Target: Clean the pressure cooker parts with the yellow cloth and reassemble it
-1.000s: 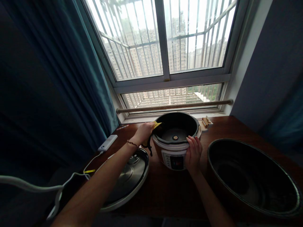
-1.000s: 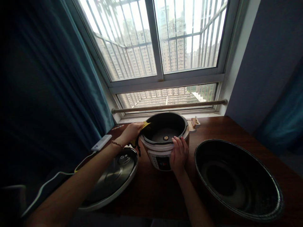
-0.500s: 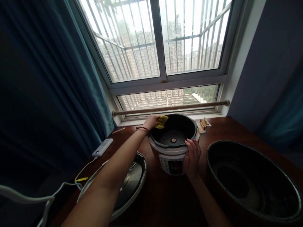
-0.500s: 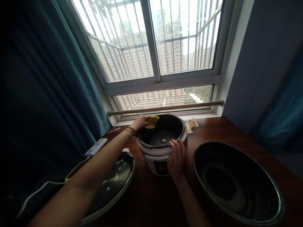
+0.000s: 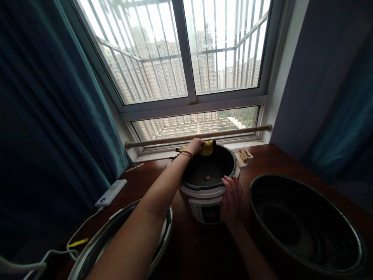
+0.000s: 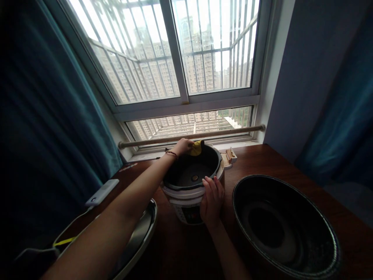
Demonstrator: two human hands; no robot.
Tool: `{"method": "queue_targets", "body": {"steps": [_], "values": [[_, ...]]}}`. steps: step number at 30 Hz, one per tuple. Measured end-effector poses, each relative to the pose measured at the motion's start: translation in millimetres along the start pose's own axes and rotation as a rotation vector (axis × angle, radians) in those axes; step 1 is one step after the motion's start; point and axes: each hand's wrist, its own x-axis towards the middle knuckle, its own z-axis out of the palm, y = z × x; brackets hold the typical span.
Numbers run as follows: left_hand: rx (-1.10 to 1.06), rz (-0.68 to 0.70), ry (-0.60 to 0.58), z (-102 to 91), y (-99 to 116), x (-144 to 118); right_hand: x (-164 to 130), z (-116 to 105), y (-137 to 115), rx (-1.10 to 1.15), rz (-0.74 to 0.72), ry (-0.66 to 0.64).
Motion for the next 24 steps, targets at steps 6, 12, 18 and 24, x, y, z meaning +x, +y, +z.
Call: {"method": "queue_targets", "body": {"steps": [6,12,18,24], "values": [[0.045,-0.065,-0.011,-2.7,0,-13,1,0,-1,0.001,-0.006,0.017],[0.072,-0.209,0.012,-8.6,0,-32,1,-1,-2,0.004,0.004,0.023],[0.038,-0.319,0.018,-14.6,-10,-49,2,-2,-3,-0.004,0.009,0.033],[0.017,-0.36,0.036,-20.1,-14,-80,3,-2,-4,-0.002,0.009,0.047]]}}
